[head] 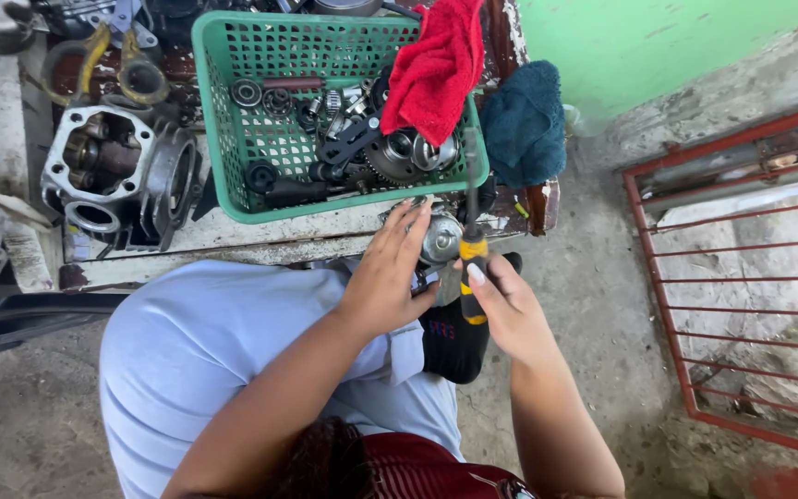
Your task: The person sits on the floor and uses a screwdriver to unscrew screws from a small motorcycle clutch assembly resting on their lap, then lifts the cover off the assembly by hand.
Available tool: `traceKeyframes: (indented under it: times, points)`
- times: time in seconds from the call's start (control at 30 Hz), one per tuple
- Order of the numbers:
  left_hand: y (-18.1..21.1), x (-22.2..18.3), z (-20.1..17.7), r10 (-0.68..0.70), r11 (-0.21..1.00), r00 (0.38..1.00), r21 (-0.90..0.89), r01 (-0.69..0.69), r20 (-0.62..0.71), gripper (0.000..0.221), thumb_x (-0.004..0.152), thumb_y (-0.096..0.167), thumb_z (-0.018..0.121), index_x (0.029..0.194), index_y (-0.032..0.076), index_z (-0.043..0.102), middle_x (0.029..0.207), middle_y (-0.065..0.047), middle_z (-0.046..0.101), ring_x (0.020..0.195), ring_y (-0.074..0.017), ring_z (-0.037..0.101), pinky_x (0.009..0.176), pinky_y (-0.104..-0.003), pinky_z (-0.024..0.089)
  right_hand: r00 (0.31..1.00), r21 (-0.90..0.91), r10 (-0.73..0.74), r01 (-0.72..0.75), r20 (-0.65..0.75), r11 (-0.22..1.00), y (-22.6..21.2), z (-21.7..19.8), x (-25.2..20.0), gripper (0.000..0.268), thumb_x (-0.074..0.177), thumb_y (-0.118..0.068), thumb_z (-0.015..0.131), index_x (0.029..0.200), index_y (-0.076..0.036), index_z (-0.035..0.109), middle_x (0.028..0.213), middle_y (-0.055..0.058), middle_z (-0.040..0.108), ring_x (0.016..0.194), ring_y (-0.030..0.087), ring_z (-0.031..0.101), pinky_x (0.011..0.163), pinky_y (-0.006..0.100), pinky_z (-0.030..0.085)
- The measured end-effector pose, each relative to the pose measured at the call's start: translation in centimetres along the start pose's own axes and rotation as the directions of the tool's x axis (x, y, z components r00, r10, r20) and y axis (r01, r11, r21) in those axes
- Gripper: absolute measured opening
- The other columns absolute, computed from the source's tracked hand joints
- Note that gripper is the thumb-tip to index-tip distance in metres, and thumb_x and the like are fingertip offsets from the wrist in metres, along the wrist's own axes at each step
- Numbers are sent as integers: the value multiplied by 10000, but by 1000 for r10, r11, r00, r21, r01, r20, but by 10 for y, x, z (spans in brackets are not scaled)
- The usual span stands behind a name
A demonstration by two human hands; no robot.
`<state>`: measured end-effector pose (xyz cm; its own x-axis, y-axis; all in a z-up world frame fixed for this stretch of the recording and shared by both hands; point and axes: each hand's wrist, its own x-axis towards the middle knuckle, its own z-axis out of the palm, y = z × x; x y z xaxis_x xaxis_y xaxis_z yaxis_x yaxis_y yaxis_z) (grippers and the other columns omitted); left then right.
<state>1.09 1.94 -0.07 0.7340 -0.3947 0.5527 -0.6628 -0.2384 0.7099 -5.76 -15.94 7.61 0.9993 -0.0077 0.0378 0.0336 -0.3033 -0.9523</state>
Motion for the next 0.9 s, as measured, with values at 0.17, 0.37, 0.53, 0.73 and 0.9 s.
traceKeyframes:
  times: [0.17,0.37,0.53,0.73,0.9]
  points:
    - [8,3,-3,-107,986,988,-137,91,-110,971,691,49,823,1529,-65,347,1464,-302,482,1430,-560,365,1178,-576,340,997,15,74,-74,15,997,8,-6,4,267,1085,-244,514,1068,-34,678,609,8,468,519,77,466,461,206,378]
    - [8,-5,-1,-34,999,996,28,37,-79,950,717,33,793,1570,49,376,1481,-286,429,1447,-544,370,1155,-559,406,997,-29,71,-73,-41,997,12,-1,1,300,1105,-246,502,1091,-11,689,725,63,598,726,117,559,685,280,515]
    - [22,-5,26,99,955,989,291,-63,-111,714,921,10,654,1577,63,379,1455,-310,482,1411,-492,475,1114,-563,452,941,106,231,-211,-247,972,35,-3,-10,336,1102,-261,499,1235,23,620,1133,152,676,1143,222,635,1042,464,522]
    - [30,-6,39,248,849,947,516,-112,-202,446,1080,138,450,1525,121,478,1531,-227,506,1408,-355,542,1156,-485,432,896,366,244,-100,-370,925,51,10,-13,376,1090,-248,494,1324,41,547,1177,220,687,1077,282,694,983,500,581]
    - [40,3,64,241,870,941,482,-101,-237,409,1079,149,438,1475,99,527,1521,-214,528,1393,-338,569,1191,-488,422,861,494,272,-27,-430,869,106,-26,-20,388,1110,-289,484,1339,16,556,1111,239,700,956,347,744,813,444,652]
